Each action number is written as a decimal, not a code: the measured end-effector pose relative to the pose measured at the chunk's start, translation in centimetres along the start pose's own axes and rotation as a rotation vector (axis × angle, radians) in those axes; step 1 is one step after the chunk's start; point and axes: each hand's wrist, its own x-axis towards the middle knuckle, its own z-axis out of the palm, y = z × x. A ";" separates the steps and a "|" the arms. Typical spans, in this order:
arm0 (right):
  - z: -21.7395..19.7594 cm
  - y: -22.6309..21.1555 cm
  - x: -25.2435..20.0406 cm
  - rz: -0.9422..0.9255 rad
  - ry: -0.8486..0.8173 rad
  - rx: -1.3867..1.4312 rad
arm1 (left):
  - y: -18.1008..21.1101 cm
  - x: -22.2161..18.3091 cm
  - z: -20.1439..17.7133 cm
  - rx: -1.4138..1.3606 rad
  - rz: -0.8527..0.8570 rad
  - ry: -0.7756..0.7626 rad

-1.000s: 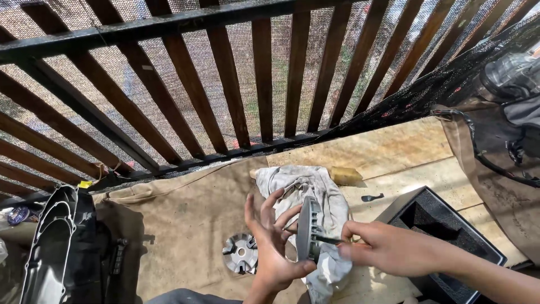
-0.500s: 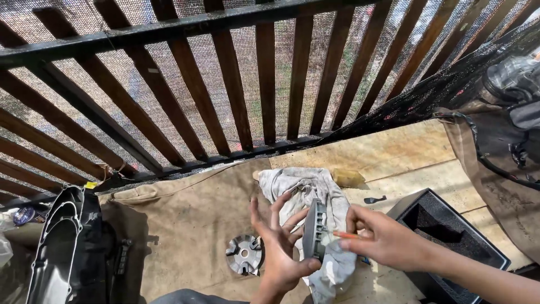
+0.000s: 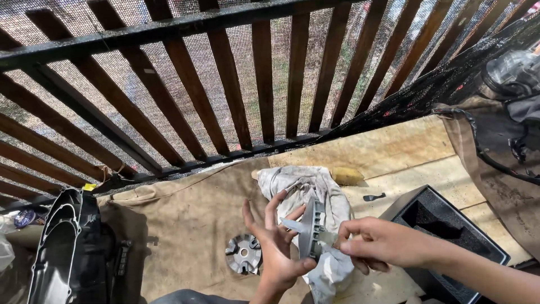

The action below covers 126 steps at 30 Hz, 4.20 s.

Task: The person disassembles and cleans a mechanical scooter variator component on a balcony.

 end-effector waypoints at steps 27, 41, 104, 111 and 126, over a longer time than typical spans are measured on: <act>-0.7 1.0 0.1 -0.155 0.199 -0.287 | 0.9 -0.1 0.6 0.046 -0.018 0.025; -0.6 2.4 -1.7 -0.352 0.375 -0.098 | -0.1 -0.1 1.2 0.074 0.043 0.039; -0.1 1.4 0.1 -0.162 0.123 -0.181 | 0.4 -0.5 1.1 -0.055 -0.019 0.087; -0.2 0.8 0.6 -0.238 0.327 -0.233 | 0.1 -0.3 1.1 -0.015 -0.013 0.109; -0.8 3.1 1.7 -0.221 0.216 0.051 | -1.2 -0.5 1.6 -0.049 -0.019 0.104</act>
